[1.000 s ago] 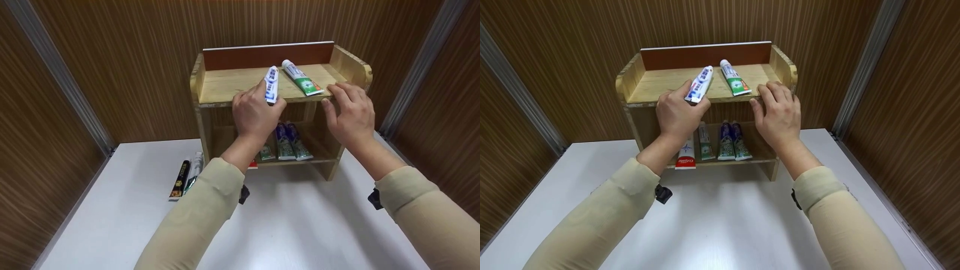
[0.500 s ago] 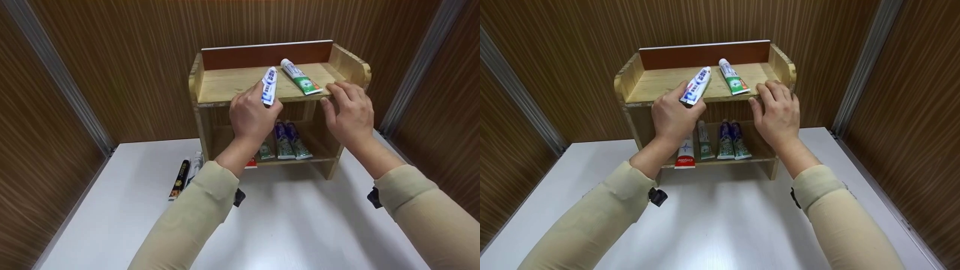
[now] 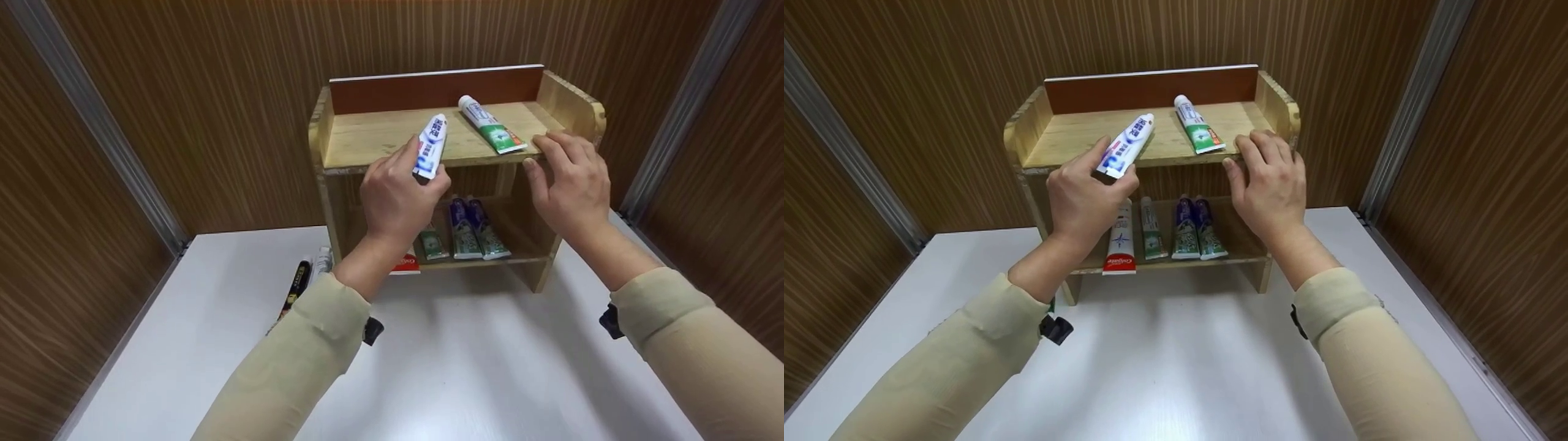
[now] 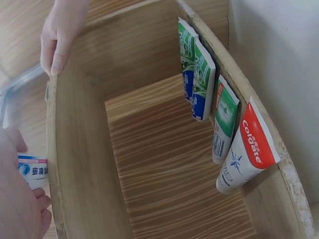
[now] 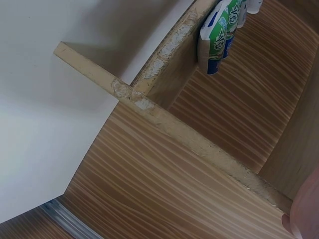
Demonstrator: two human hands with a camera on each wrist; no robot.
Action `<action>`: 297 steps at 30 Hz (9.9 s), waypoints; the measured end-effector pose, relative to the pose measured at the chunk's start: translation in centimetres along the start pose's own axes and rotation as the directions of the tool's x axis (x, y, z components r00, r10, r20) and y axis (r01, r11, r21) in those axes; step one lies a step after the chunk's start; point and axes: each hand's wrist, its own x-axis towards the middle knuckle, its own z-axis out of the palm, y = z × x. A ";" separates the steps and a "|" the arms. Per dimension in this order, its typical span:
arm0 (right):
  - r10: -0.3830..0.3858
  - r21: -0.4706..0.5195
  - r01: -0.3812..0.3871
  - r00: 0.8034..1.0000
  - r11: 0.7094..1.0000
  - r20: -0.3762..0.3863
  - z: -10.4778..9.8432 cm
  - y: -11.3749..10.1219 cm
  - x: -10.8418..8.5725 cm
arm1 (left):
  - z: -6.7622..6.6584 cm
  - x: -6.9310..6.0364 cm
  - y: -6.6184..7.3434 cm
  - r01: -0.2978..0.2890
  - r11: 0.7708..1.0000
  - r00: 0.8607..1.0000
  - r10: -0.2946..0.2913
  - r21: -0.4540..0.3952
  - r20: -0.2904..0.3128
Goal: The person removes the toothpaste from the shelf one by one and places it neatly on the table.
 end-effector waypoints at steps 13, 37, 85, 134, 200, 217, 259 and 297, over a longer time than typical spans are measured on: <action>-0.004 0.010 0.004 1.000 1.000 -0.029 -0.3 -0.1 0.4 | -2.1 -0.9 -0.4 -0.086 0.996 0.995 0.085 -0.027 -0.055; 0.002 0.008 -0.002 1.000 1.000 -0.021 -0.7 0.0 0.1 | -8.5 -2.4 -3.1 -0.177 0.984 0.970 0.168 -0.035 -0.175; 0.007 0.008 -0.007 1.000 1.000 0.006 -0.7 -0.3 0.1 | -17.2 -5.9 -11.9 0.135 0.991 0.963 -0.130 0.001 -0.234; 0.003 0.013 -0.003 1.000 1.000 -0.011 -0.8 -0.3 0.2 | -14.0 -15.3 -22.2 0.412 0.892 0.910 -0.414 0.184 -0.031; 0.014 0.012 -0.014 1.000 1.000 -0.014 -0.7 -0.4 0.3 | -12.2 -18.3 -24.9 0.612 0.751 0.645 -0.656 0.248 0.393; 0.000 0.025 0.000 1.000 1.000 -0.031 -0.7 -0.3 0.1 | -11.8 -18.3 -24.9 0.624 0.714 0.585 -0.696 0.317 0.416; 0.005 0.007 -0.005 1.000 1.000 -0.019 -0.8 -0.4 0.3 | -11.6 -18.9 -25.2 0.604 0.721 0.568 -0.689 0.341 0.450; 0.004 0.012 -0.004 1.000 1.000 -0.007 -0.7 -0.3 0.2 | -13.8 -15.8 -22.4 0.636 0.737 0.593 -0.656 0.229 0.466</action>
